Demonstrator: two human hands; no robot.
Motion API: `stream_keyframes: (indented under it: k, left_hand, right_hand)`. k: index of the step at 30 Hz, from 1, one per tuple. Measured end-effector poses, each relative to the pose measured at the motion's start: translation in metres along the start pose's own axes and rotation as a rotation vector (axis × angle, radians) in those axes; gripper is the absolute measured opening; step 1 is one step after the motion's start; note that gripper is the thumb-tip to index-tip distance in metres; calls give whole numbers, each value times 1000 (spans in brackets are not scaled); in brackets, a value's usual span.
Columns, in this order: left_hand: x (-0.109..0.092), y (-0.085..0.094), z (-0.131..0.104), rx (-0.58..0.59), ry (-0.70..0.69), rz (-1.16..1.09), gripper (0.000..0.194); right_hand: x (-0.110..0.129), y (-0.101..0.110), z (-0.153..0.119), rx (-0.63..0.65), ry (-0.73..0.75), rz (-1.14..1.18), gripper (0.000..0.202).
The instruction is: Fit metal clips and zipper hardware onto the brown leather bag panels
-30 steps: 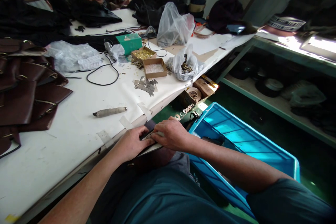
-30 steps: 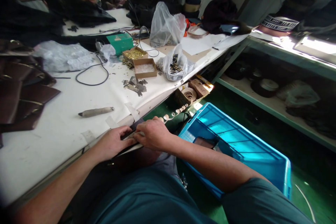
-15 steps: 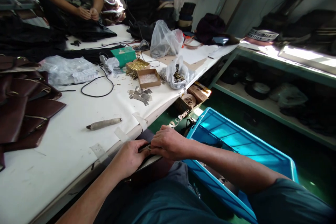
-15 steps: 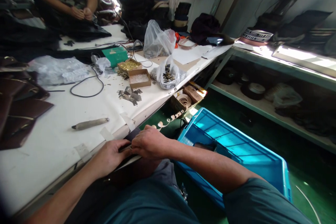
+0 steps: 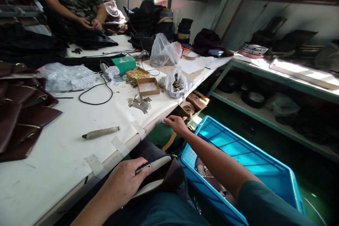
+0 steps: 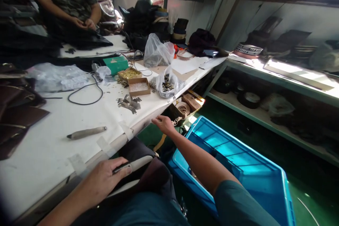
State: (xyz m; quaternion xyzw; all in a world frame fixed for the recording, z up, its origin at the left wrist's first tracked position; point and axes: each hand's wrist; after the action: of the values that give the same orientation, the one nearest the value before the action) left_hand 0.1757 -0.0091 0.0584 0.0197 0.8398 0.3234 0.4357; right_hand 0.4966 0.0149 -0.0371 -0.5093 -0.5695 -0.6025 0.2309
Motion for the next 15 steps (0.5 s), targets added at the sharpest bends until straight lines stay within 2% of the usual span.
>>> stream_keyframes:
  k: [4, 7, 10, 12, 15]
  left_hand:
    - [2, 3, -5, 24, 41, -29, 35]
    - [2, 5, -2, 23, 57, -49, 38]
    - [2, 6, 3, 30, 62, -70, 43]
    - [4, 7, 5, 23, 54, -84, 43]
    - [8, 11, 5, -21, 49, -88, 42]
  right_hand:
    - [-21, -26, 18, -48, -41, 61, 57]
    - [-29, -33, 25, -56, -90, 81, 61]
    - [-30, -26, 27, -77, -115, 79, 60]
    - [-24, -16, 22, -139, -107, 75, 61]
    - [-11, -2, -5, -266, -56, 98, 74]
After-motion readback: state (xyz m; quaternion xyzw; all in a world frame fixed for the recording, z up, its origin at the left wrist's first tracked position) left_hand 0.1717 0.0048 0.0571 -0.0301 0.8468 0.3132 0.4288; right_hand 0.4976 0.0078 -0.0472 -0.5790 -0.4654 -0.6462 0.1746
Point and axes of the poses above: each hand's wrist, its own z-axis towards the middle knuckle, its own y-axis out of the back of the hand, x = y × z, and after that the axes turned 5 degrees about x, right-handed
